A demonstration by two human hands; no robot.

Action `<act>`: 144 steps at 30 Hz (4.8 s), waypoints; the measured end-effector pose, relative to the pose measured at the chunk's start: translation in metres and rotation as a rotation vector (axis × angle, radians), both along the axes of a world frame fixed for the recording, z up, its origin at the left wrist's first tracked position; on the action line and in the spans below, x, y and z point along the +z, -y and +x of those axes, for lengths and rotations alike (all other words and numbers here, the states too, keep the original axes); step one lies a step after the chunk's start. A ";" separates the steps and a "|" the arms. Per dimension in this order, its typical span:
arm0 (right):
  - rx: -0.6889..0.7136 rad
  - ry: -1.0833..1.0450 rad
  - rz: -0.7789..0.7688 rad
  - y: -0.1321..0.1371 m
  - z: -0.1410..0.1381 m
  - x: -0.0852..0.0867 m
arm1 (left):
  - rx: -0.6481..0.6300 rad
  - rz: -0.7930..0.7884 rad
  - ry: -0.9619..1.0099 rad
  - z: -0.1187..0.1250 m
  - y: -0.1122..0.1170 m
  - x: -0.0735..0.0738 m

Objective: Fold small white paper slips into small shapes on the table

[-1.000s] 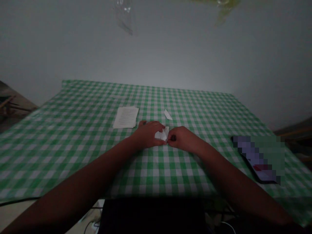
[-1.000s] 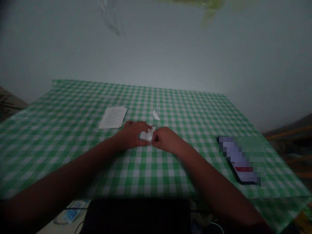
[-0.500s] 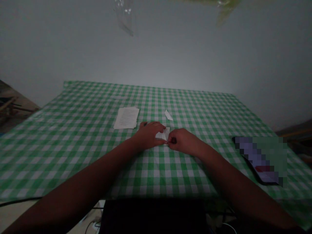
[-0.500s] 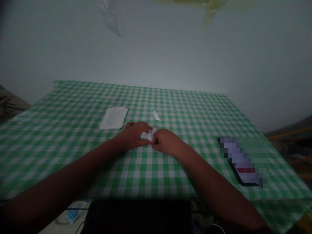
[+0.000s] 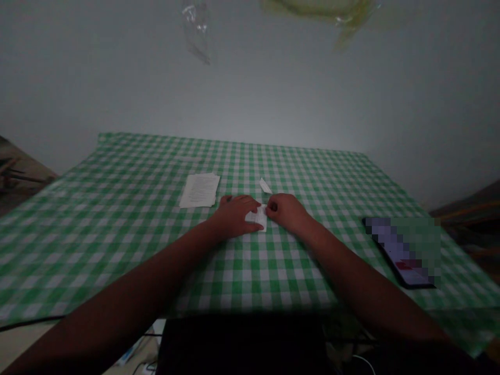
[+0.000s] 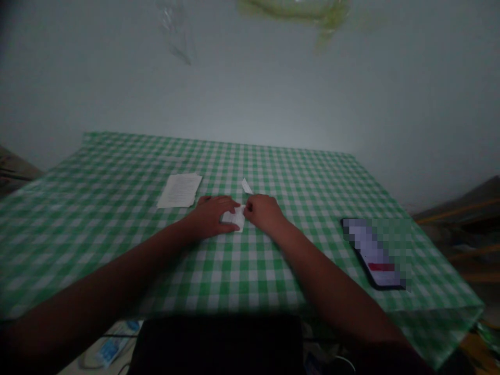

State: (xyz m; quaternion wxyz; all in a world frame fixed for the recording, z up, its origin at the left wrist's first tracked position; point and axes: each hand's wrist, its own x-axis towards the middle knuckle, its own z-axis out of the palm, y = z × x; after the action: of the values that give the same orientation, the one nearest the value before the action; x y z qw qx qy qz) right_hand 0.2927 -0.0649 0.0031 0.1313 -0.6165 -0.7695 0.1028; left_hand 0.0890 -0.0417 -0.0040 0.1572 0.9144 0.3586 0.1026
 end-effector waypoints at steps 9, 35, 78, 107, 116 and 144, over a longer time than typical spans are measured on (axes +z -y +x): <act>0.104 -0.073 -0.073 0.017 0.000 0.001 | -0.094 0.125 0.008 -0.002 -0.002 -0.006; 0.223 -0.076 -0.133 0.030 0.000 0.006 | -0.120 0.129 -0.016 -0.004 -0.002 -0.003; -0.030 -0.655 -0.198 0.021 0.003 -0.011 | -0.331 0.041 0.114 -0.033 -0.035 -0.007; -0.020 -0.480 0.239 0.015 0.002 -0.014 | -0.550 -0.069 0.277 -0.019 -0.013 0.001; 0.197 -0.363 0.287 0.014 0.003 -0.011 | -0.519 0.060 0.200 -0.019 -0.017 -0.003; 0.334 -0.212 0.259 0.021 0.004 -0.004 | -0.347 0.146 0.060 -0.028 -0.015 -0.003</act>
State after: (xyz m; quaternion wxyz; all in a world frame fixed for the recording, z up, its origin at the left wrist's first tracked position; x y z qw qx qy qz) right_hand 0.2965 -0.0863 -0.0007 0.2705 -0.4445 -0.8495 0.0874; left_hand 0.0613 -0.0266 -0.0073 0.1164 0.9680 0.1825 0.1270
